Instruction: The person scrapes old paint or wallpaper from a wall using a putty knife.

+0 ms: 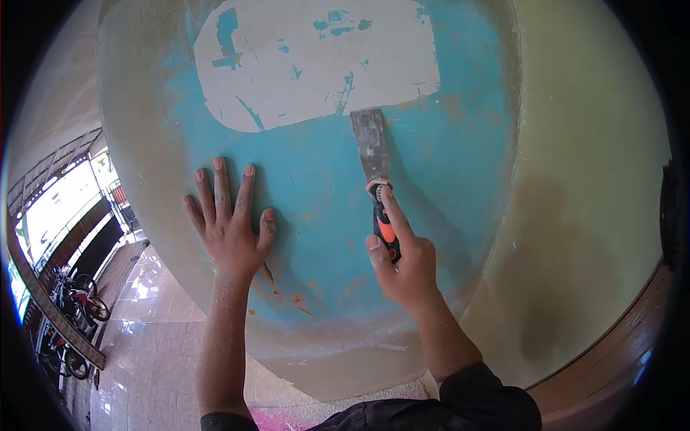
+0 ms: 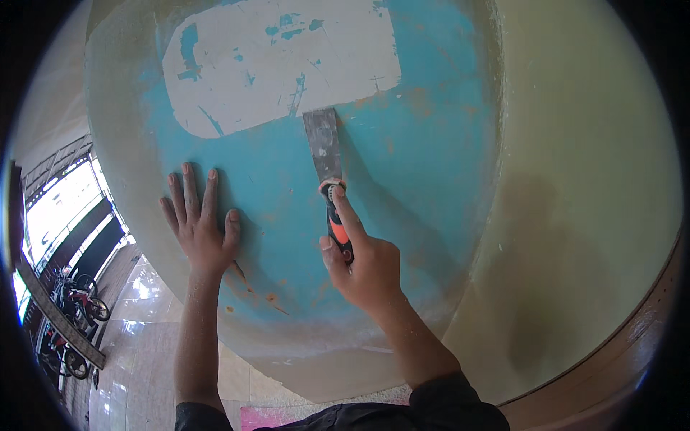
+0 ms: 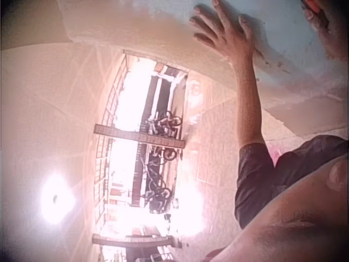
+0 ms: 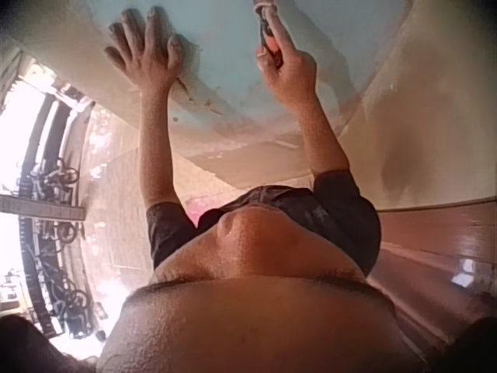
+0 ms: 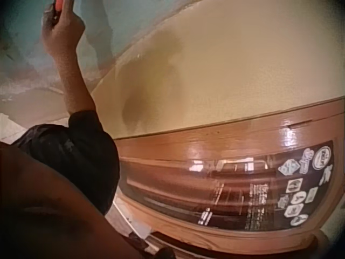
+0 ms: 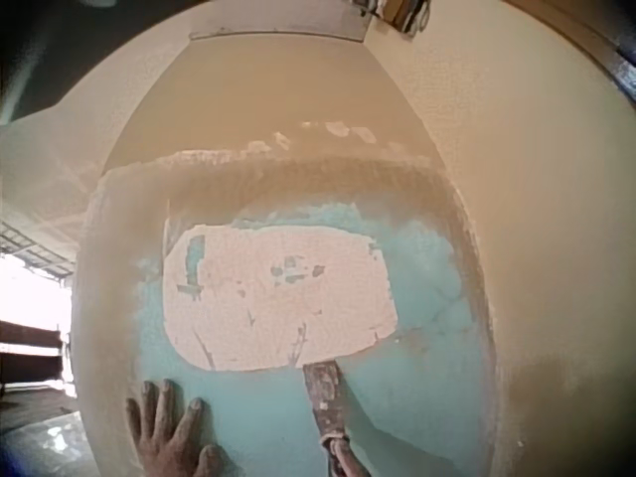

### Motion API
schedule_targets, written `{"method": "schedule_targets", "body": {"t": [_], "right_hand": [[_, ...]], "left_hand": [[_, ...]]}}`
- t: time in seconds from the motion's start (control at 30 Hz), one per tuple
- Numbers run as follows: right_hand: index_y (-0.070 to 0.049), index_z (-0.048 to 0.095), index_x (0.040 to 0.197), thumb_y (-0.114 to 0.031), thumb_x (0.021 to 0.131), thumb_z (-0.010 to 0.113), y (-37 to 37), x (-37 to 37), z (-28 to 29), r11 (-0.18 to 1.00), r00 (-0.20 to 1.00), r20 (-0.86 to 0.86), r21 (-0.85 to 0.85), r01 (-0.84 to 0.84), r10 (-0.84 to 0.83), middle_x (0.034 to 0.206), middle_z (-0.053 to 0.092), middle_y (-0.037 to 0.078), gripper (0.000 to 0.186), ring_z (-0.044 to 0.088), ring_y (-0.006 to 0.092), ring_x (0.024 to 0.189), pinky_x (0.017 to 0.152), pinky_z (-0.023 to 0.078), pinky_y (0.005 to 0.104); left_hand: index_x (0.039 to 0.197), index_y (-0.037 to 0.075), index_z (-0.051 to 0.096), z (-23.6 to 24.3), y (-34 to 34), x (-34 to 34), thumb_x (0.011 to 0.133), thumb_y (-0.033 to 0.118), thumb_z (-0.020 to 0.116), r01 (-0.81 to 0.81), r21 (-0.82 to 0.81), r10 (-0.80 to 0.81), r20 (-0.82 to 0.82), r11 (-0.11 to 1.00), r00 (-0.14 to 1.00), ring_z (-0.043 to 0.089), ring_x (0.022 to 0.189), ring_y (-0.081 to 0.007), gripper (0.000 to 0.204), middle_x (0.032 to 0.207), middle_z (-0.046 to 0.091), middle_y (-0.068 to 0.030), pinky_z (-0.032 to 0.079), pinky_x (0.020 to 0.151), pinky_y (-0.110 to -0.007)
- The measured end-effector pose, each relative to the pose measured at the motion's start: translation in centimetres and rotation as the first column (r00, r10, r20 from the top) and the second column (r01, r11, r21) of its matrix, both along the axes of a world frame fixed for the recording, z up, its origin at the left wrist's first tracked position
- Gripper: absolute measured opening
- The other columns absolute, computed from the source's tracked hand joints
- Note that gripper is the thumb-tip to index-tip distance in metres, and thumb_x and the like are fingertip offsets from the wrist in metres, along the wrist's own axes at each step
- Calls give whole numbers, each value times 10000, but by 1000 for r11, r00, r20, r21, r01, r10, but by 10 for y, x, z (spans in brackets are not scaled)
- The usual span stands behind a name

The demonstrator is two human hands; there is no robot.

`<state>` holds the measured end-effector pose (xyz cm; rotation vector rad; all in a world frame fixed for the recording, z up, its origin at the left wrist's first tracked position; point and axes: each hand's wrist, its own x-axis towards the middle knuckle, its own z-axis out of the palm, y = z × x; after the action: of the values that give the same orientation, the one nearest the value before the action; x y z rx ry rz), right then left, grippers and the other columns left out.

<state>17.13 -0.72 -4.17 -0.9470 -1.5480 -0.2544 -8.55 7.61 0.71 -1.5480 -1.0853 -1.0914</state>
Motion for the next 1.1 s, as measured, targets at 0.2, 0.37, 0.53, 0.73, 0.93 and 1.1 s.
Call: {"method": "schedule_targets", "body": {"t": [0.2, 0.37, 0.53, 0.73, 0.93, 1.1], "right_hand": [[-94, 399, 1536, -175, 908, 666, 1, -1, 2, 1000, 1000, 1, 1, 12, -12, 612, 618, 63, 687, 614, 215, 479, 486, 486, 324], [-94, 400, 1535, -175, 911, 664, 0, -12, -3, 1000, 1000, -6, 0, -20, 20, 613, 622, 64, 683, 613, 218, 477, 484, 483, 327], [-107, 401, 1537, -186, 909, 668, 2, -10, 4, 999, 1000, 1, -32, -11, 11, 622, 630, 61, 687, 612, 218, 477, 487, 485, 330], [-111, 401, 1538, -196, 912, 663, 5, -14, -7, 1000, 1000, -20, -13, 1, -2, 624, 628, 68, 684, 605, 221, 473, 485, 479, 333], [-125, 423, 1529, -234, 927, 666, 6, -8, 8, 1000, 1000, 0, -12, -15, 15, 640, 641, 74, 658, 619, 223, 498, 525, 500, 325], [-153, 483, 1496, -206, 950, 648, 12, 25, -14, 996, 996, -36, -24, 80, -81, 785, 673, 105, 573, 659, 255, 647, 626, 531, 356]], "left_hand": [[1508, 216, 477, -1, -3, 4, 966, 483, 453, -29, -24, 29, -22, 999, 999, 175, 1542, -373, 606, 1647, 280, -137, 74, 1207, -635], [1503, 209, 485, -4, -2, -1, 964, 490, 455, -25, -3, 25, -23, 1000, 999, 176, 1542, -375, 609, 1647, 282, -137, 79, 1205, -635], [1496, 200, 494, -5, -2, 0, 962, 488, 454, -12, -3, 11, -34, 1000, 999, 181, 1538, -386, 608, 1645, 285, -142, 92, 1199, -642], [1497, 201, 492, -10, -2, -3, 959, 477, 461, -3, 4, 4, -29, 1000, 1000, 186, 1536, -391, 606, 1641, 291, -149, 91, 1193, -651], [1498, 214, 491, -11, -4, -4, 953, 476, 481, 2, -37, -3, -31, 999, 1000, 187, 1534, -398, 604, 1641, 292, -148, 98, 1189, -656], [1500, 225, 491, -11, -6, -3, 955, 474, 481, 10, -34, -11, -39, 999, 999, 189, 1534, -396, 599, 1640, 294, -146, 100, 1188, -656]]}}
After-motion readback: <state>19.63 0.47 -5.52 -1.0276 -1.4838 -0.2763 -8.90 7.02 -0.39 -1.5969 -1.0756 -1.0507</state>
